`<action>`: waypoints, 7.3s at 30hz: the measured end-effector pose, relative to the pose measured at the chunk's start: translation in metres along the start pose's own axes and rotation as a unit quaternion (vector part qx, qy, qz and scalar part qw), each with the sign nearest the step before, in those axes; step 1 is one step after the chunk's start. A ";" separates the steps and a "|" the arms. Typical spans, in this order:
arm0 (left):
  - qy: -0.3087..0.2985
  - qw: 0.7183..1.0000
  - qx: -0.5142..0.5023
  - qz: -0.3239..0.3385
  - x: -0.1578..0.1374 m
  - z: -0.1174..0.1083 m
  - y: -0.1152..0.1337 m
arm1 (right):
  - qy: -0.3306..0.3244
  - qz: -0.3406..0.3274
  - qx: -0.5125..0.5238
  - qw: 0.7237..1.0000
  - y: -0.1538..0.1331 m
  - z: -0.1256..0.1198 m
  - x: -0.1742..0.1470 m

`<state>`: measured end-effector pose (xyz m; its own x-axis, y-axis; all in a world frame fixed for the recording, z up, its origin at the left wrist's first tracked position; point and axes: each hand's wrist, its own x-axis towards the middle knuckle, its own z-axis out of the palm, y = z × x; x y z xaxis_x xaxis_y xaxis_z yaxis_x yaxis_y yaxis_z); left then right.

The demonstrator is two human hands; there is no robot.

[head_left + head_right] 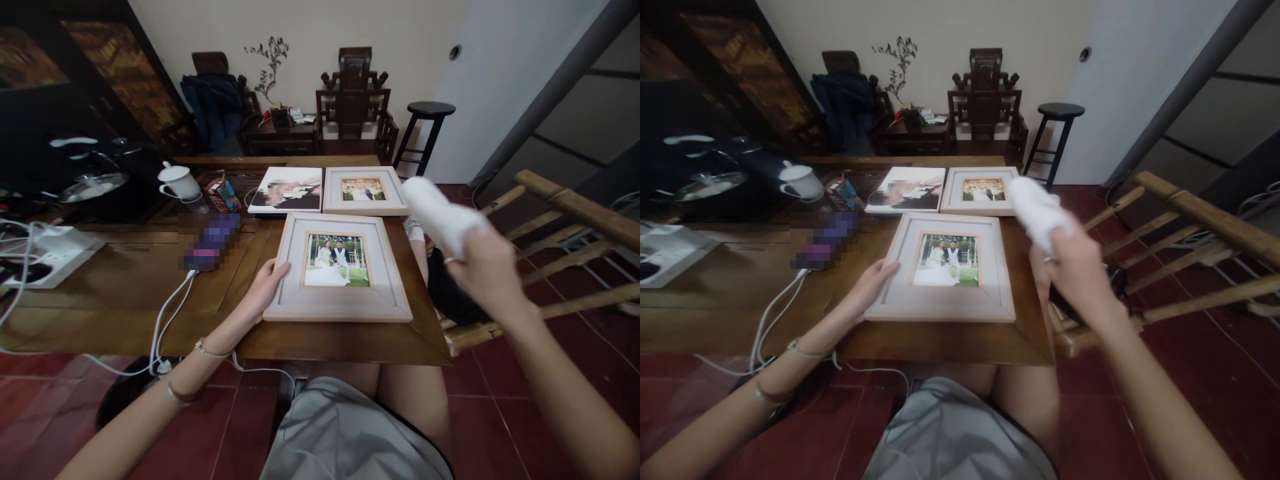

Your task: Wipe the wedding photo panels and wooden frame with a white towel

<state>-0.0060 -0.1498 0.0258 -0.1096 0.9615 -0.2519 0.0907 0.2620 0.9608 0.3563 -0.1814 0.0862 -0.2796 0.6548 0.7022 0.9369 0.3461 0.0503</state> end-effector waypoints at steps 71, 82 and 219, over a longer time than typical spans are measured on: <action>-0.048 0.837 0.341 0.426 0.063 0.003 -0.018 | -0.250 -0.151 -0.073 0.954 -0.028 0.088 0.065; -0.042 0.839 0.346 0.418 0.060 0.006 -0.015 | -0.273 -0.166 0.015 0.948 -0.072 0.011 0.000; -0.050 0.817 0.400 0.412 0.059 0.004 -0.006 | -0.420 -0.159 0.207 0.869 -0.119 0.000 0.021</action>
<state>-0.0088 -0.0946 0.0047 0.3937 0.8298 0.3954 0.7155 -0.5467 0.4349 0.2392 -0.2087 0.0945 -0.7281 0.6814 -0.0746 0.6769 0.6974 -0.2355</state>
